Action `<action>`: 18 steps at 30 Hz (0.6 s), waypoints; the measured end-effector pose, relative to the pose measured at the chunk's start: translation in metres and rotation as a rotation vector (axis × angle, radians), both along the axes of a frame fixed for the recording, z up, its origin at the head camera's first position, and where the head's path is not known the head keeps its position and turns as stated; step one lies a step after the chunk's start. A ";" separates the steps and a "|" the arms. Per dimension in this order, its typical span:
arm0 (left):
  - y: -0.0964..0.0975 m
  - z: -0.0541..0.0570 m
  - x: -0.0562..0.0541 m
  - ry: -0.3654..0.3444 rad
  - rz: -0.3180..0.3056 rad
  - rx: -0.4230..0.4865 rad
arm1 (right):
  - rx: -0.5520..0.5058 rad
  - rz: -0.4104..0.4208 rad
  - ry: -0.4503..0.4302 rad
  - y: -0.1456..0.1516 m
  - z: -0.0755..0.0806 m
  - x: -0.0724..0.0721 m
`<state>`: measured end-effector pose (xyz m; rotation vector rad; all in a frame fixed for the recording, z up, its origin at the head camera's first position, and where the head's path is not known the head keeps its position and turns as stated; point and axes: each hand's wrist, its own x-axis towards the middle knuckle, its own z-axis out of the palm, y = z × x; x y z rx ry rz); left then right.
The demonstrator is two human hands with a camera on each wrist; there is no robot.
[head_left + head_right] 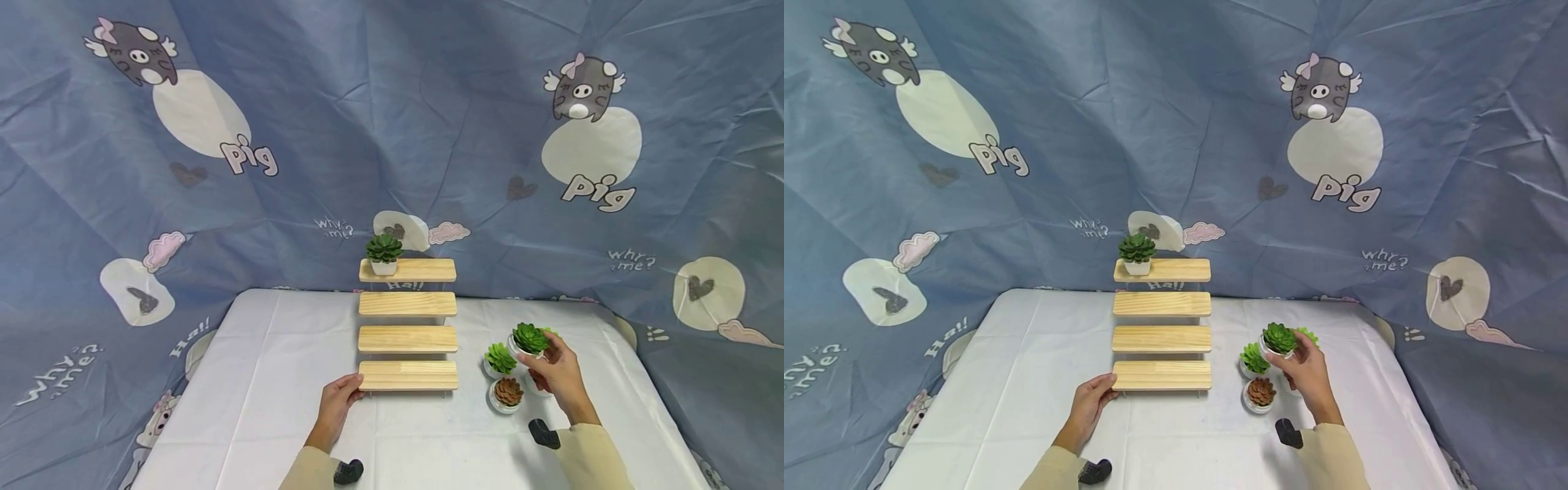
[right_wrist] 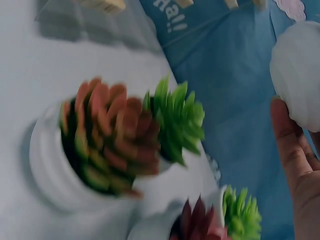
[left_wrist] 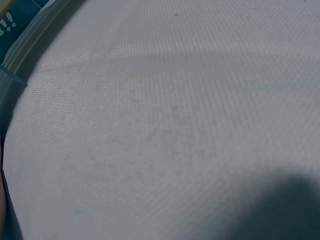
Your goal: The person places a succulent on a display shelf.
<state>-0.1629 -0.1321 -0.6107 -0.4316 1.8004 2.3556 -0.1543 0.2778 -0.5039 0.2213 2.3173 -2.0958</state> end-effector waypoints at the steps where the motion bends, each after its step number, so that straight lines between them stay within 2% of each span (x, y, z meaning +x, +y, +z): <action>1: 0.000 -0.003 -0.001 -0.001 0.004 -0.005 | 0.007 0.007 -0.003 -0.002 0.001 -0.003; 8: 0.001 -0.003 0.000 0.005 0.015 -0.023 | 0.073 0.006 -0.003 -0.020 0.014 -0.021; 14: 0.001 -0.003 0.000 0.005 0.021 -0.016 | 0.030 0.000 -0.002 -0.035 0.022 -0.035; 18: 0.001 -0.004 0.001 0.013 0.017 -0.011 | 0.061 -0.004 -0.001 -0.045 0.027 -0.046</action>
